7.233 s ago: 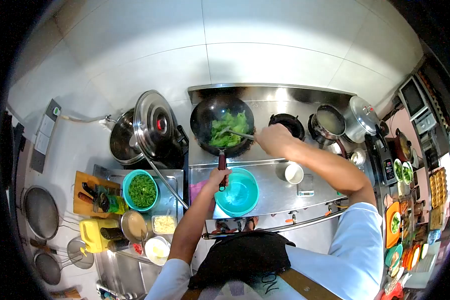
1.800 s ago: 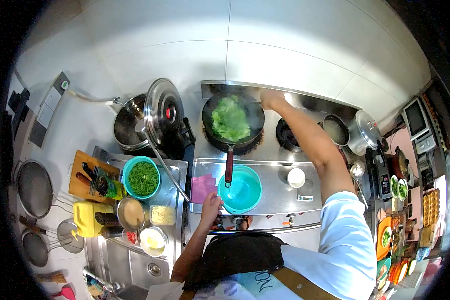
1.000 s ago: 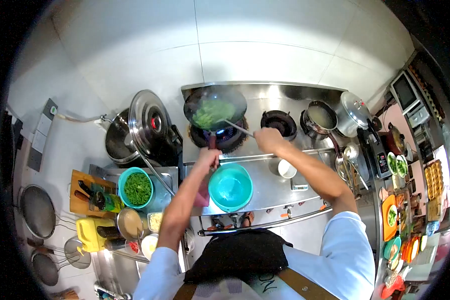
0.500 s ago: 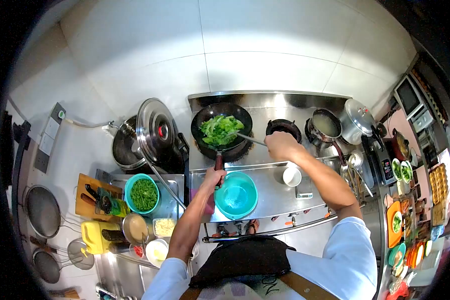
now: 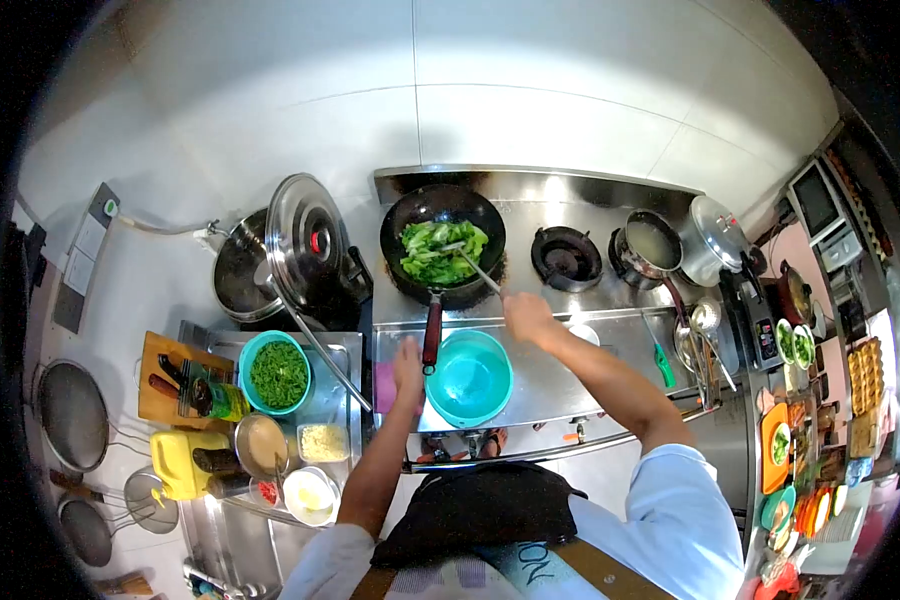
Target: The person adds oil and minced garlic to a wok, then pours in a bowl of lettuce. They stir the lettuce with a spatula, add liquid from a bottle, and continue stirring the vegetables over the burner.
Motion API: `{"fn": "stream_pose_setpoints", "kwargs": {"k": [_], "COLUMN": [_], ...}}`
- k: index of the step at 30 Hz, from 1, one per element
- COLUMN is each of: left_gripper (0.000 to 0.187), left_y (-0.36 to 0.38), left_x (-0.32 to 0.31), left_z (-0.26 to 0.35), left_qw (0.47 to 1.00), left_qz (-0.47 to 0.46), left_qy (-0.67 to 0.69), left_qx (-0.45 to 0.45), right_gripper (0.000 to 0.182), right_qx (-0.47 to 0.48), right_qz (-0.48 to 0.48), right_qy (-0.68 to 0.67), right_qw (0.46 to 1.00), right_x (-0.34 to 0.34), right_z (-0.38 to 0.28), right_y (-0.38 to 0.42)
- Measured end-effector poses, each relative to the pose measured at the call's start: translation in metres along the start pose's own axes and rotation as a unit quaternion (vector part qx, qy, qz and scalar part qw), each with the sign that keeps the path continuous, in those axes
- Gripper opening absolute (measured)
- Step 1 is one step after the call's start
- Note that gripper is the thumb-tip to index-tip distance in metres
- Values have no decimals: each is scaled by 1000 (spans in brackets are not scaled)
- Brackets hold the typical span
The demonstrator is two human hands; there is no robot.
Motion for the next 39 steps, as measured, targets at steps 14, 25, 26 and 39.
{"fn": "stream_pose_setpoints", "kwargs": {"k": [14, 25, 26, 39], "left_gripper": [55, 55, 55, 35], "left_y": [112, 113, 113, 126], "left_x": [-27, -30, -31, -16], "left_z": [-47, -44, -43, -64], "left_qw": [969, 933, 932, 969], "left_qz": [-202, -264, -265, -176], "left_qy": [-5, 130, 131, 53], "left_qx": [140, 209, 209, 163], "right_gripper": [5, 52, 44, 23], "right_qx": [-241, 54, 33, 36], "right_qz": [-55, -106, -106, -184], "right_qy": [-655, 132, 148, 112], "right_qw": [714, 984, 983, 976], "right_x": [69, 117, 119, 176], "right_z": [-4, -85, -88, -71], "right_y": [-122, -8, 5, 4]}}
Point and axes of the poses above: each hand's wrist, its own y-axis away from the middle knuckle, its own x-axis out of the back of the hand, z = x × y, the point moved 4 cm from there along -y, towards the middle knuckle, and after that the axes turned 12 degrees about -y, right-handed, at the moved point
